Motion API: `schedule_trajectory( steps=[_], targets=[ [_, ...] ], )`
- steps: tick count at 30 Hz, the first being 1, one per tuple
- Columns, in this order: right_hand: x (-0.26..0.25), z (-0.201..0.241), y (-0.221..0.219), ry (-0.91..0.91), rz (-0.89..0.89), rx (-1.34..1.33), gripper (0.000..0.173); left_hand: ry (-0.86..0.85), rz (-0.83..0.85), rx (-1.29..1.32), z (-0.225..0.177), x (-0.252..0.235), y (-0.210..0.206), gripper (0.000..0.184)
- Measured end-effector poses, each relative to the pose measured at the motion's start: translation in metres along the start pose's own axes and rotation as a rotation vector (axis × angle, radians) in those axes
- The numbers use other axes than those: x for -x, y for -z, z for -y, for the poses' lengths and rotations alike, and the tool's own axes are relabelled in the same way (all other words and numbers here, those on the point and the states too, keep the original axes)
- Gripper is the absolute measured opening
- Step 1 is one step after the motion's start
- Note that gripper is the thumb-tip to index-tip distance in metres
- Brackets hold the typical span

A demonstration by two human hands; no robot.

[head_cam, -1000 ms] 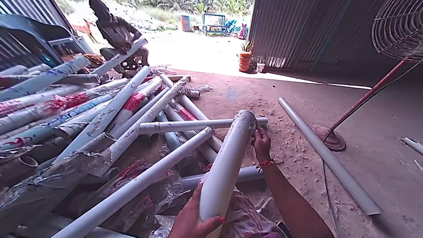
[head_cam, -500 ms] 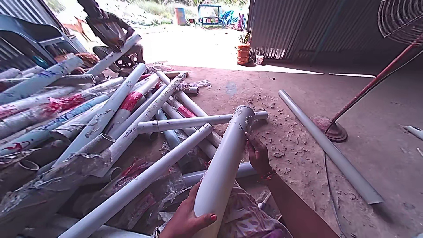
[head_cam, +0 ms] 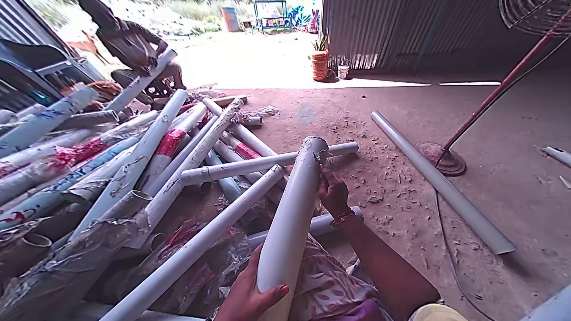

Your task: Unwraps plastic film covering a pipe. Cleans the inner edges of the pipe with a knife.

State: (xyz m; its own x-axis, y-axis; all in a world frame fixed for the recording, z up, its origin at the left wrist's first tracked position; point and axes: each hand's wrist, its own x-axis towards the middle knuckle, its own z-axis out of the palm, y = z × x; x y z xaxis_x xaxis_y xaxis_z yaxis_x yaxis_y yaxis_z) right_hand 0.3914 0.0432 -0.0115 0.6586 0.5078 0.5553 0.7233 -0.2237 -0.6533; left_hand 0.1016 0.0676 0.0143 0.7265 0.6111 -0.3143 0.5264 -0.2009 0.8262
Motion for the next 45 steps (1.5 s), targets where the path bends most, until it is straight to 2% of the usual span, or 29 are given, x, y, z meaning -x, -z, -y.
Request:
schedule_trajectory(
  steps=[5, 9, 11, 13, 15, 17, 18, 19, 20, 22, 25, 28, 33, 35, 37, 39, 42, 45],
  targets=[
    [-0.001, 0.019, 0.002, -0.135, 0.122, 0.081, 0.037, 0.035, -0.022, -0.024, -0.004, 0.006, 0.001, 0.112],
    [-0.006, 0.02, -0.005, -0.242, 0.133, 0.032, 0.037, 0.066, -0.036, -0.032, -0.001, 0.01, 0.0, 0.113],
    [-0.012, 0.011, -0.006, -0.336, 0.129, -0.174, 0.036, 0.073, -0.032, -0.02, 0.0, 0.014, 0.0, 0.112],
    [-0.015, -0.001, -0.009, -0.437, 0.074, -0.574, 0.03, 0.068, -0.029, 0.015, 0.002, 0.017, 0.001, 0.11],
    [-0.015, -0.006, -0.007, -0.575, 0.044, -0.963, 0.035, 0.059, -0.032, 0.035, 0.005, 0.019, 0.002, 0.109],
    [-0.013, -0.011, -0.003, -0.663, -0.034, -1.084, 0.032, 0.059, -0.03, 0.031, 0.005, 0.02, 0.0, 0.11],
    [-0.013, -0.011, -0.003, -0.703, -0.114, -1.083, 0.018, 0.067, -0.025, 0.024, 0.004, 0.019, -0.001, 0.112],
    [-0.016, -0.011, -0.002, -0.734, -0.187, -1.051, 0.014, 0.075, -0.018, 0.016, 0.002, 0.019, -0.002, 0.112],
    [-0.018, -0.012, 0.0, -0.736, -0.218, -1.012, 0.021, 0.082, -0.013, 0.012, 0.001, 0.018, -0.003, 0.113],
    [-0.025, -0.019, 0.004, -0.655, -0.161, -0.908, 0.026, 0.075, -0.01, 0.013, -0.001, 0.016, -0.003, 0.114],
    [-0.037, -0.03, 0.013, -0.47, 0.036, -0.69, 0.025, 0.062, -0.005, 0.014, -0.004, 0.013, -0.005, 0.113],
    [-0.049, -0.032, 0.018, -0.393, 0.219, -0.59, 0.021, 0.05, -0.004, 0.005, -0.007, 0.01, -0.006, 0.113],
    [-0.061, -0.028, 0.027, -0.512, 0.293, -0.822, 0.005, 0.039, -0.003, 0.0, -0.008, 0.007, -0.005, 0.112],
    [-0.063, -0.031, 0.029, -0.538, 0.321, -0.917, 0.012, 0.037, 0.0, 0.011, -0.008, 0.007, -0.005, 0.112],
    [-0.058, -0.034, 0.022, -0.559, 0.244, -1.077, 0.019, 0.029, -0.001, 0.033, -0.006, 0.007, -0.004, 0.112],
    [-0.046, -0.035, 0.01, -0.586, 0.093, -1.239, 0.022, 0.029, 0.004, 0.044, -0.005, 0.006, -0.004, 0.112],
    [-0.027, -0.041, -0.008, -0.614, -0.107, -1.339, 0.021, 0.023, 0.018, 0.005, -0.007, 0.007, -0.005, 0.116],
    [-0.018, -0.046, -0.02, -0.648, -0.174, -1.405, 0.02, 0.016, 0.022, -0.024, -0.006, 0.009, -0.004, 0.116]
  ],
)
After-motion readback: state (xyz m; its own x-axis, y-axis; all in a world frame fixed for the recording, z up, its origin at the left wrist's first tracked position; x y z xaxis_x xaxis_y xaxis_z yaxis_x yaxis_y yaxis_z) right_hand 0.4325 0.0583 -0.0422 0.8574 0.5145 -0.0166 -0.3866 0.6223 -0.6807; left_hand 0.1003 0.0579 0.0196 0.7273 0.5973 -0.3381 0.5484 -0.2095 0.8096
